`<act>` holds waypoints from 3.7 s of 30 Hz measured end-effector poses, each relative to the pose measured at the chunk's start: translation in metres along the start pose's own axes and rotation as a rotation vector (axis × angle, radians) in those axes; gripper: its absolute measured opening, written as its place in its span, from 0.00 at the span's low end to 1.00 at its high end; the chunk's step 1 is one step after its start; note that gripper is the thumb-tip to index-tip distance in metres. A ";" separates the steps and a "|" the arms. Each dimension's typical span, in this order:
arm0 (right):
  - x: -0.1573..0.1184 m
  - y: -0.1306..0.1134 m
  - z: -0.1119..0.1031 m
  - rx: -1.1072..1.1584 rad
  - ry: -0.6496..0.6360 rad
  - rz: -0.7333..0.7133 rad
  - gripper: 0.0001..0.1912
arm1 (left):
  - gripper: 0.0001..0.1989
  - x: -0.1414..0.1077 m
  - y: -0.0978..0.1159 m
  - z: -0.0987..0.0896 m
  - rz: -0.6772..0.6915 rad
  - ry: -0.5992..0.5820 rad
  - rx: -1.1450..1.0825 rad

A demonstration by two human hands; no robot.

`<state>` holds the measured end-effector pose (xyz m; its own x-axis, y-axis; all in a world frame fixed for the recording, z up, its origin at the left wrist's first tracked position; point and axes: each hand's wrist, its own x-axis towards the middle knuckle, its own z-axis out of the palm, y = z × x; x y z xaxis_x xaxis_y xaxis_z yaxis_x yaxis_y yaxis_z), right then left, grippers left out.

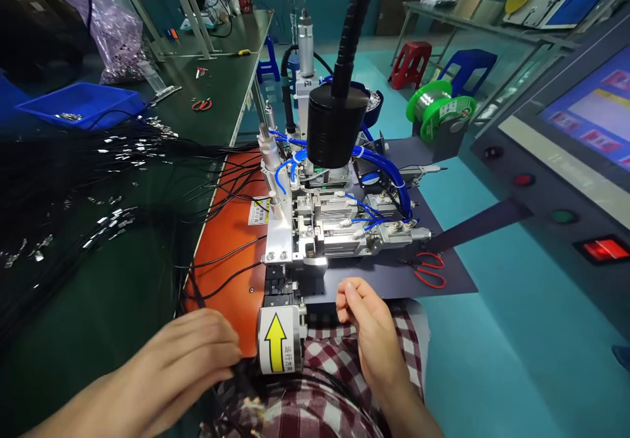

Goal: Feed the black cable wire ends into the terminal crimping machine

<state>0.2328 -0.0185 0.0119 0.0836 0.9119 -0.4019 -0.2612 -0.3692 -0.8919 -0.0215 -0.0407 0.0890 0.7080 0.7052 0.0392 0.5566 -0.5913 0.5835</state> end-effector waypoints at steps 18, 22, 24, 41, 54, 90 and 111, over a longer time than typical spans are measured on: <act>-0.013 0.009 0.027 -0.168 -0.438 -0.040 0.18 | 0.11 0.011 -0.017 0.013 -0.680 -0.049 -0.873; -0.012 0.007 0.031 -0.207 -0.418 -0.043 0.17 | 0.12 0.004 -0.014 0.021 -0.685 -0.106 -0.832; -0.012 0.005 0.034 -0.238 -0.429 -0.051 0.17 | 0.11 0.007 -0.013 0.028 -0.657 -0.083 -0.742; -0.009 0.002 0.021 0.028 -0.366 0.033 0.14 | 0.11 0.062 -0.003 0.036 -0.626 -0.026 -0.991; -0.003 0.012 0.028 0.094 -0.390 0.027 0.12 | 0.13 0.065 -0.012 0.047 -0.637 0.027 -1.166; -0.015 0.021 0.048 -0.365 -0.194 -0.401 0.07 | 0.13 0.057 -0.015 0.054 -0.790 0.143 -1.271; -0.004 0.008 0.034 -0.084 -0.399 -0.099 0.12 | 0.12 0.055 -0.015 0.044 -0.668 0.034 -1.182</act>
<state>0.1974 -0.0190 0.0134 -0.2789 0.9357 -0.2163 -0.1900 -0.2745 -0.9426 0.0284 -0.0105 0.0464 0.4313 0.7420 -0.5132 0.0718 0.5388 0.8393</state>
